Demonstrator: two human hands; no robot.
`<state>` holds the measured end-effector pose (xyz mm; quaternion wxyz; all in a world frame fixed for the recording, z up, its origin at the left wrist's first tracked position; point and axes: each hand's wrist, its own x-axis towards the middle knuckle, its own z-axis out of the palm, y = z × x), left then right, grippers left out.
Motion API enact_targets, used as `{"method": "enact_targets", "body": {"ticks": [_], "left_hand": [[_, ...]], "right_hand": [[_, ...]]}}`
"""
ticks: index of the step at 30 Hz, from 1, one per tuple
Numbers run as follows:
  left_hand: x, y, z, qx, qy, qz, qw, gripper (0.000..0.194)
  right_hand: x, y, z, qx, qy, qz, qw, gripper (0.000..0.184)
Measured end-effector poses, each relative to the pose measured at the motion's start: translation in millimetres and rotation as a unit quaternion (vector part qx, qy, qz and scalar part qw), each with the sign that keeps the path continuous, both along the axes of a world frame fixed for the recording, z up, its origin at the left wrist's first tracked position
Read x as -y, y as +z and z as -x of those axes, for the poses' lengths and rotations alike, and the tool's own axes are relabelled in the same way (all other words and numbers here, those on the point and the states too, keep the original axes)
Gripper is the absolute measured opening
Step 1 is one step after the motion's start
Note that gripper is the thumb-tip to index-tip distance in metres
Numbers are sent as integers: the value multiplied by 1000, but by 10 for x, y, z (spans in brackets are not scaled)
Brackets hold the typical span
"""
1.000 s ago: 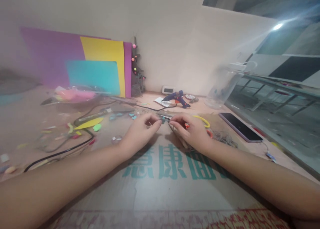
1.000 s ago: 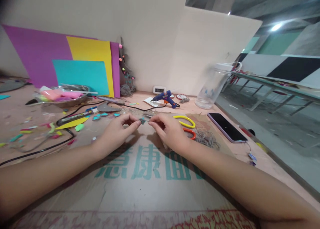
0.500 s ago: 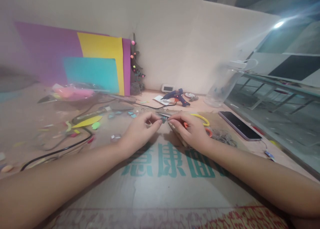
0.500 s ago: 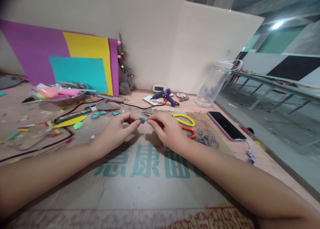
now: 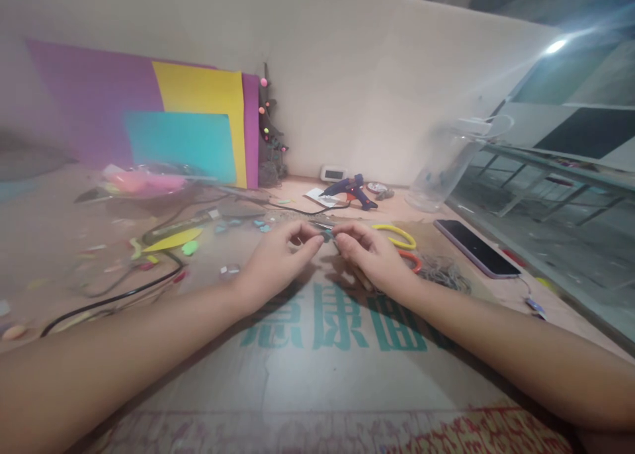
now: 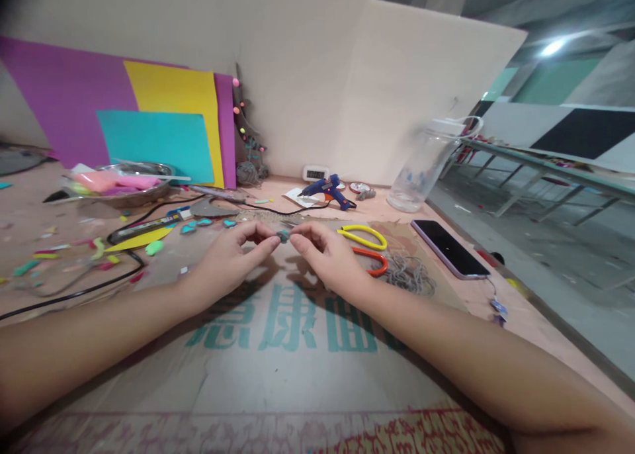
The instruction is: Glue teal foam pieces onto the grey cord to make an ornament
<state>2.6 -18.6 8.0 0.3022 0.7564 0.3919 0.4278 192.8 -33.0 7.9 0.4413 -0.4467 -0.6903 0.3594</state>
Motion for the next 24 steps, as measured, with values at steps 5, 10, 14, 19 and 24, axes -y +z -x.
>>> {"method": "enact_targets", "body": {"ticks": [5, 10, 14, 19, 24], "left_hand": [[7, 12, -1, 1, 19, -15, 1000, 14], [8, 9, 3, -7, 15, -24, 1000, 14], [11, -8, 9, -12, 8, -33, 999, 15], [14, -6, -2, -13, -1, -36, 999, 15], [30, 11, -2, -7, 4, -36, 999, 16]], "right_hand": [[26, -9, 22, 15, -49, -89, 995, 23], [61, 21, 23, 134, -92, -212, 964, 6], [80, 46, 37, 160, -65, -245, 954, 5], [76, 31, 34, 132, -56, -214, 966, 7], [37, -6, 9, 68, -52, -129, 988, 24]]}}
